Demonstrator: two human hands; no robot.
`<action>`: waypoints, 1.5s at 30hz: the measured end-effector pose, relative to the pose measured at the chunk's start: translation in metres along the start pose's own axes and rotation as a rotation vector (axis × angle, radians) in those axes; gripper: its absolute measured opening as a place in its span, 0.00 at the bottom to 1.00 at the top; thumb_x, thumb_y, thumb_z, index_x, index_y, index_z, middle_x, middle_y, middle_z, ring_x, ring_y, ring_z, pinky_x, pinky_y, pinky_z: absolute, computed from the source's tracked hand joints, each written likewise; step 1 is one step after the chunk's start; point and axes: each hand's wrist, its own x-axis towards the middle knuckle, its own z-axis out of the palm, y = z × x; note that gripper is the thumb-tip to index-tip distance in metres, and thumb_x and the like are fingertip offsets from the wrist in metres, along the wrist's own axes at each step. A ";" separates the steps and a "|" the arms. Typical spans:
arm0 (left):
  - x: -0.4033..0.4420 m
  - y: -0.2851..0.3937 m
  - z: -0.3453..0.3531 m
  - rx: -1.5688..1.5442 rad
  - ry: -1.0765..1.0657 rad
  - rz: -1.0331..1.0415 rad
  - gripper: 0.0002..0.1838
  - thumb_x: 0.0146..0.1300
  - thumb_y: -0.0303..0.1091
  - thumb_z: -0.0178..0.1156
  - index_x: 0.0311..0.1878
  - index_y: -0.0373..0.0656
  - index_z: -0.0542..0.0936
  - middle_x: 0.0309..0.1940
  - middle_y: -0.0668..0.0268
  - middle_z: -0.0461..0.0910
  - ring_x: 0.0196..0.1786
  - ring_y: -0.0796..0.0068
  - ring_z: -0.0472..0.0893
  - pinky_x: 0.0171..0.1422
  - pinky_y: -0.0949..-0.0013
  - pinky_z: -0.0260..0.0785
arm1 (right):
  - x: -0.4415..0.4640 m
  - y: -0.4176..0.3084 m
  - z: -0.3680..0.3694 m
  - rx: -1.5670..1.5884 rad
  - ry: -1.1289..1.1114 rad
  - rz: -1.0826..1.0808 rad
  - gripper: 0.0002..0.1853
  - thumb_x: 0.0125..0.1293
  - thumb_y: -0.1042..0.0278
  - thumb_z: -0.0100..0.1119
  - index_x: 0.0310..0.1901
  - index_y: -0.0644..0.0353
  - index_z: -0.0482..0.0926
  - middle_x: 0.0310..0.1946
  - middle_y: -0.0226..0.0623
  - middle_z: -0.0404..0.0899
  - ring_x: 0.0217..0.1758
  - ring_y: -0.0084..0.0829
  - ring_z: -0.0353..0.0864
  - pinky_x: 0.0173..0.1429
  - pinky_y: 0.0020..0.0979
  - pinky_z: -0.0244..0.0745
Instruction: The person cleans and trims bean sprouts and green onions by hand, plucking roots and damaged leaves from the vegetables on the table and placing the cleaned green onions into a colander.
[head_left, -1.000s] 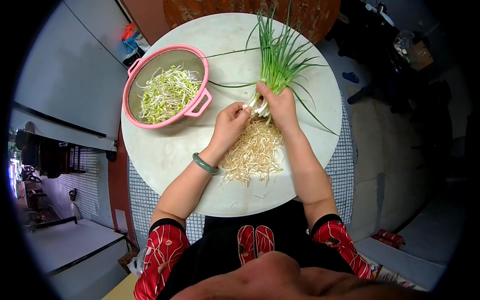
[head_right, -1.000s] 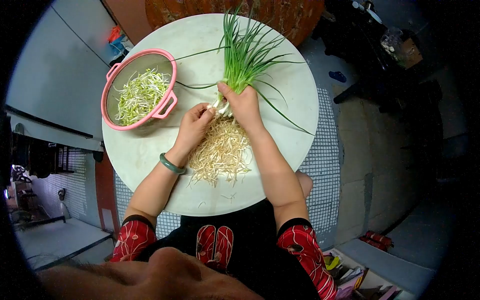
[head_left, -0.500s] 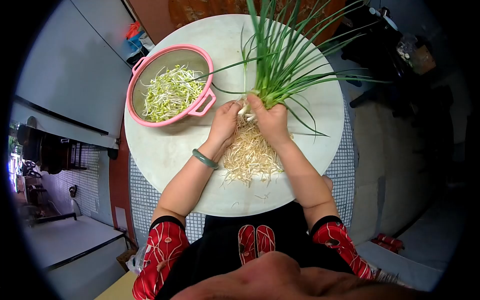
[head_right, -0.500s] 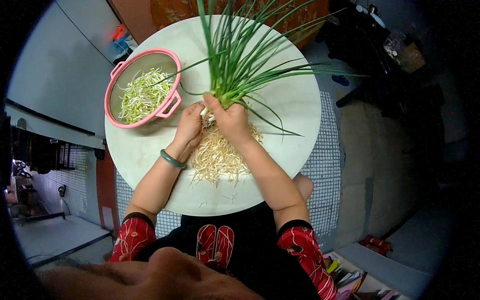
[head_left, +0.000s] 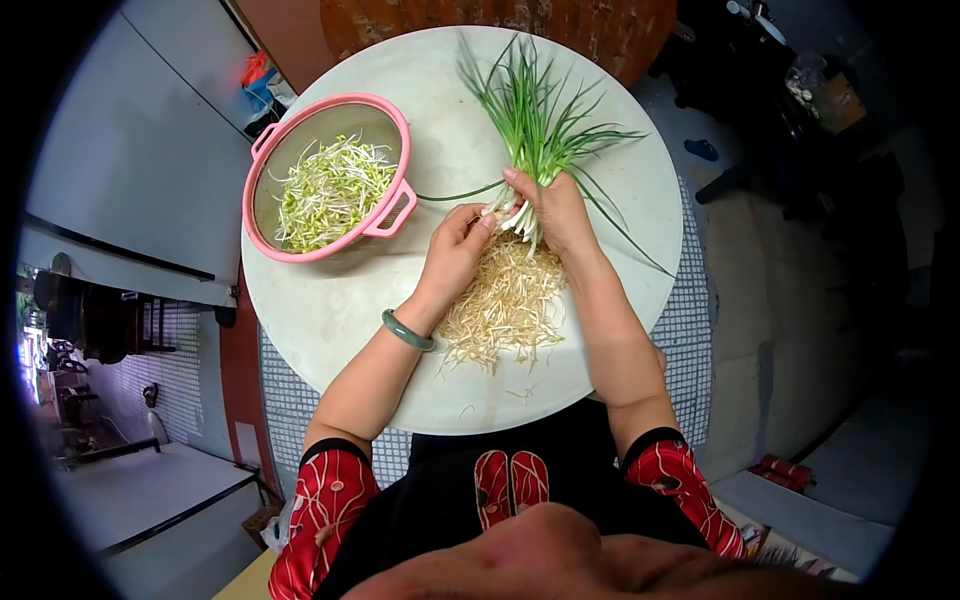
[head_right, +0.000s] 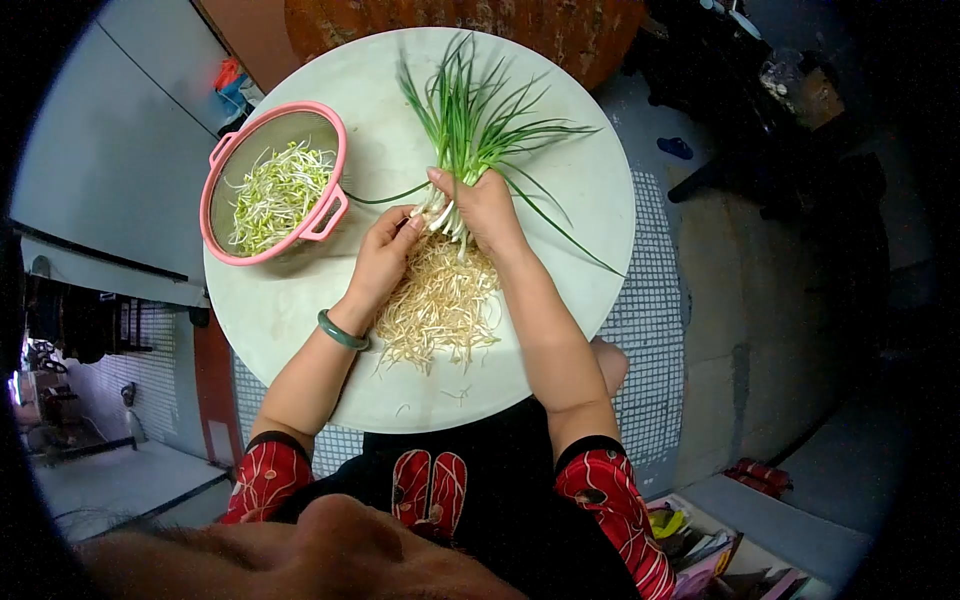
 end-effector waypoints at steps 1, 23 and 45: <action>0.000 0.002 0.000 -0.050 -0.010 -0.019 0.14 0.73 0.35 0.52 0.54 0.34 0.75 0.45 0.68 0.79 0.46 0.83 0.75 0.54 0.76 0.67 | 0.001 0.001 0.000 0.022 -0.005 -0.004 0.09 0.62 0.66 0.67 0.34 0.60 0.77 0.25 0.26 0.75 0.24 0.18 0.72 0.28 0.22 0.68; -0.004 0.015 -0.004 0.267 0.079 0.187 0.17 0.61 0.35 0.67 0.48 0.36 0.74 0.42 0.67 0.72 0.44 0.82 0.71 0.42 0.80 0.66 | 0.001 0.002 -0.002 0.180 -0.117 -0.042 0.10 0.63 0.65 0.66 0.38 0.60 0.78 0.29 0.29 0.79 0.26 0.18 0.74 0.30 0.20 0.70; -0.004 0.024 0.000 -0.572 -0.059 -0.292 0.07 0.69 0.33 0.54 0.35 0.45 0.69 0.24 0.75 0.64 0.23 0.87 0.60 0.25 0.79 0.53 | 0.007 0.008 -0.004 0.212 -0.028 -0.033 0.10 0.65 0.65 0.64 0.38 0.63 0.78 0.29 0.31 0.78 0.30 0.22 0.79 0.33 0.23 0.78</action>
